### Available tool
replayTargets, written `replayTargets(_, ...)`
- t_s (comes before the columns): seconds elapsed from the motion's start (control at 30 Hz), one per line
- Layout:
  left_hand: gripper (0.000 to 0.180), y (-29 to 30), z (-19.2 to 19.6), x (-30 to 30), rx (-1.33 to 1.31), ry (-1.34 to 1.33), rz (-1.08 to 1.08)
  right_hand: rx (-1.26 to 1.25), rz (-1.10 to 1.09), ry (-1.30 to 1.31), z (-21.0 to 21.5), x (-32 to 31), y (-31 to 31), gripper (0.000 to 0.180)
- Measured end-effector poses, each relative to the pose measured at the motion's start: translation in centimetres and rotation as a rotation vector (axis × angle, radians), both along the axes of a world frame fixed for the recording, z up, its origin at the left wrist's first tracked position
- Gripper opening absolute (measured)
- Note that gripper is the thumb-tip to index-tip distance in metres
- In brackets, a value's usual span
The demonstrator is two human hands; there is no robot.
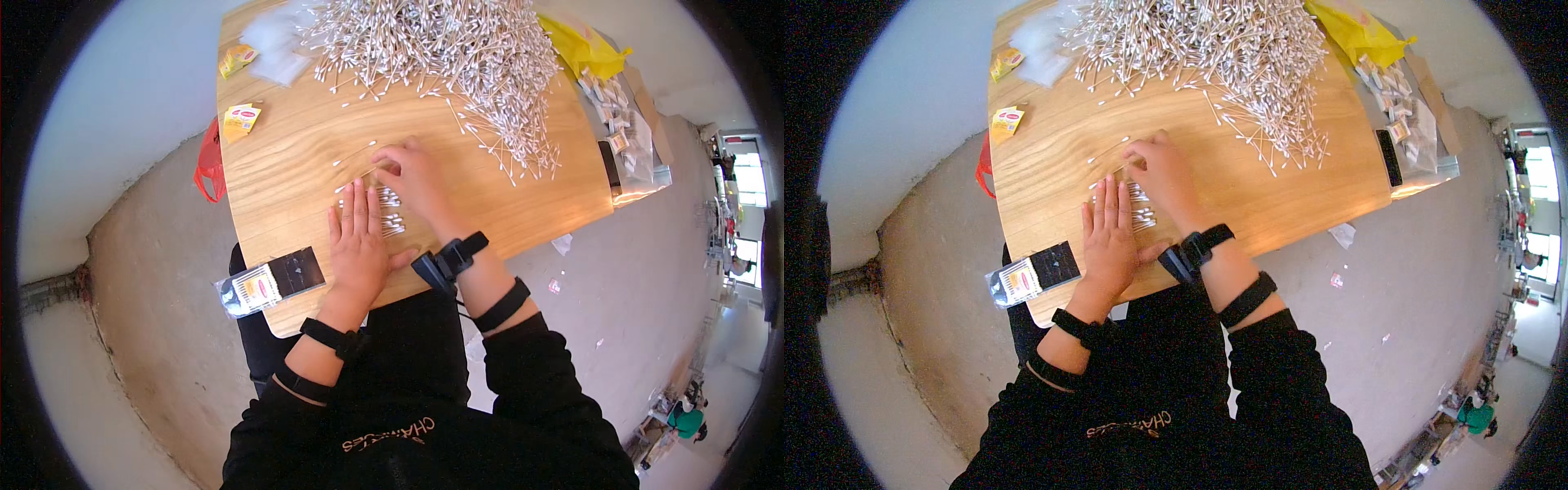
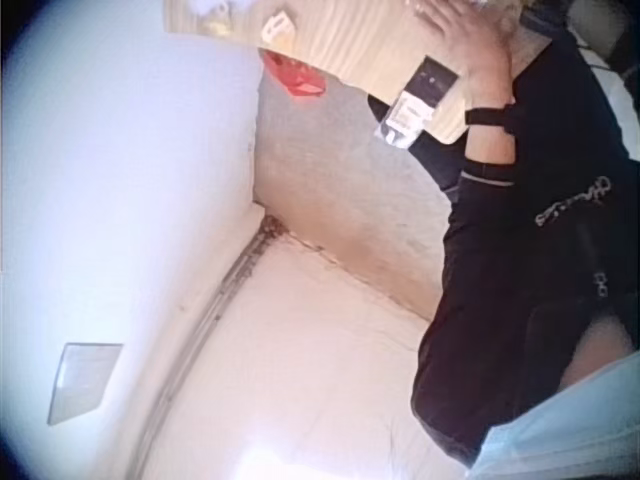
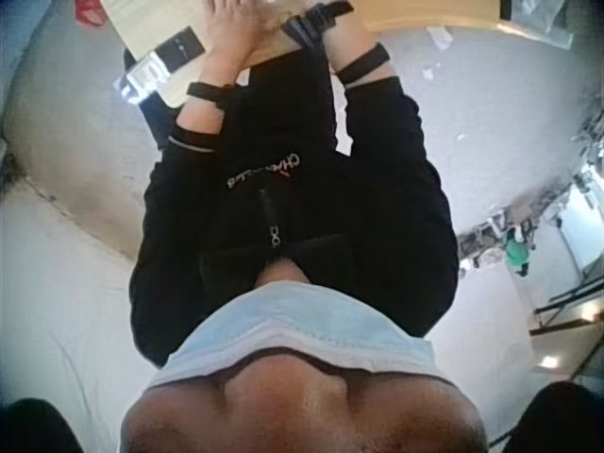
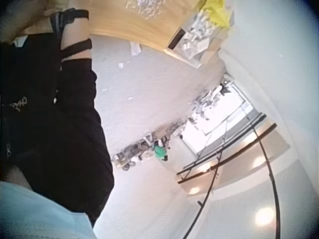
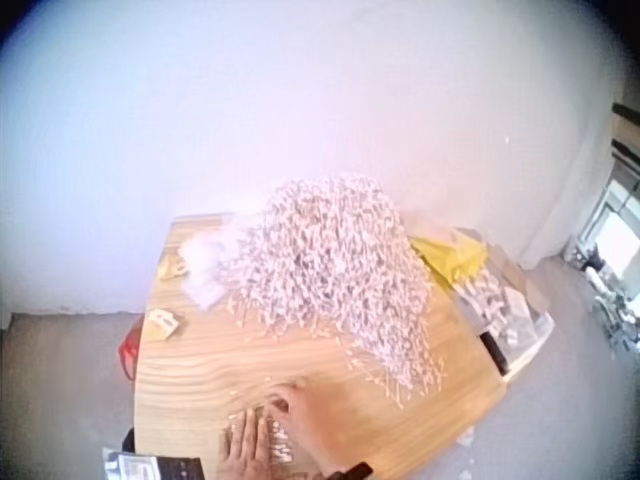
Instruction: Arranging and packaging cotton swabs into a small plastic case.
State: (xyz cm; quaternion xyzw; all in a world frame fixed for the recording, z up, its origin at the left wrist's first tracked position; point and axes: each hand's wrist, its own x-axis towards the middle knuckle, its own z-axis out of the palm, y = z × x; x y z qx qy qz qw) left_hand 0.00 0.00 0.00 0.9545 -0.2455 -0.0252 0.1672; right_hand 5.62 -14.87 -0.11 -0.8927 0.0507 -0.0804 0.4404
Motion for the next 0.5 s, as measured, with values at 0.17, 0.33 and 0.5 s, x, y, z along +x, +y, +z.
replayTargets(0.17,0.112,0.2,0.7,-0.4,0.017,0.014,-0.038,-0.161,0.169,0.086,-0.5,1.0,-0.7,0.008)
replayTargets(0.33,0.110,0.4,-0.1,-0.3,-0.081,-0.017,0.001,0.171,0.046,0.110,-0.8,-1.3,-1.8,0.014)
replayTargets(0.5,0.105,0.3,0.6,-0.2,0.000,0.033,-0.025,0.319,-0.269,0.121,-1.4,-5.6,-6.5,0.016)
